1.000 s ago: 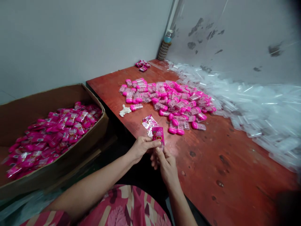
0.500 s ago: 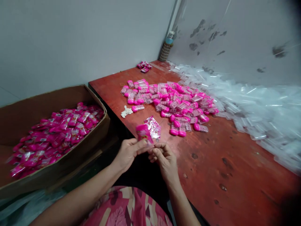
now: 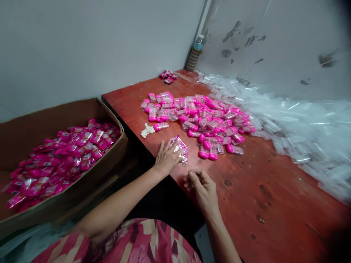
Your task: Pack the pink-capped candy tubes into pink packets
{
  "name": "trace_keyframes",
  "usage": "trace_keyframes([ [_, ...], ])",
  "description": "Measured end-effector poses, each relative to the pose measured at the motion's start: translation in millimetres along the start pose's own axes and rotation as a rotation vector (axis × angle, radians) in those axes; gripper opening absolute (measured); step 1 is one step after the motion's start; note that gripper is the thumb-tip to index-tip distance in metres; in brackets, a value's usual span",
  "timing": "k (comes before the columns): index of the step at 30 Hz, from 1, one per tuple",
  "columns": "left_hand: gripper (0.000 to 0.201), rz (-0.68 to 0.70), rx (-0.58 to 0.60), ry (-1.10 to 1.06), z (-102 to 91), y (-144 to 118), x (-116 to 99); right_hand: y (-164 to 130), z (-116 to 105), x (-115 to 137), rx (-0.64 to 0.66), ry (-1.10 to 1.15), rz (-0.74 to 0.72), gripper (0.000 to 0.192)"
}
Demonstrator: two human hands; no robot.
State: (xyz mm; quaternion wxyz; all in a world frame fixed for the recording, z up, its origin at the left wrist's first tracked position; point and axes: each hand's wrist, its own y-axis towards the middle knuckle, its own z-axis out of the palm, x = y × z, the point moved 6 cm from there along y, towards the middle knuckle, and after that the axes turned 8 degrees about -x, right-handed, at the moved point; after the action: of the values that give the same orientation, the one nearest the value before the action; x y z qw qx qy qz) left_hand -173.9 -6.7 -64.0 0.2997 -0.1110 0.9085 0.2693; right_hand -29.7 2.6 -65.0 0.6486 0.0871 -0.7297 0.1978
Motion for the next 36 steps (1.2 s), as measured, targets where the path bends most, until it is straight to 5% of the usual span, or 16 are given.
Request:
trace_keyframes([
  [7,0.021,0.140,-0.025,0.144,5.8,-3.7,-1.0,30.4,-16.2,9.4,-0.149,-0.157,-0.152,0.023],
  [14,0.020,0.271,-0.184,0.121,5.0,-7.0,-9.0,48.4,-16.2,13.5,-0.197,-0.280,-0.255,0.027],
  [20,0.024,0.383,-0.307,0.027,-6.6,-15.0,-17.6,62.2,-9.3,-1.8,-0.149,0.010,-0.110,0.035],
  [23,0.028,0.287,-0.282,-0.119,-16.2,-19.6,-19.3,67.9,-4.4,0.5,-0.115,0.194,-0.060,0.039],
  [28,0.034,-0.299,-0.187,-0.456,-19.6,-28.3,8.3,66.3,0.8,10.5,-0.074,0.238,-0.066,0.033],
  [30,0.030,-0.409,-0.156,-0.524,-16.6,-31.1,13.3,64.2,3.6,9.4,-0.049,0.264,-0.042,0.031],
  [36,0.027,-0.152,-0.218,-0.404,-23.8,-23.7,-7.6,58.4,3.3,2.9,-0.052,0.295,0.023,0.032],
])
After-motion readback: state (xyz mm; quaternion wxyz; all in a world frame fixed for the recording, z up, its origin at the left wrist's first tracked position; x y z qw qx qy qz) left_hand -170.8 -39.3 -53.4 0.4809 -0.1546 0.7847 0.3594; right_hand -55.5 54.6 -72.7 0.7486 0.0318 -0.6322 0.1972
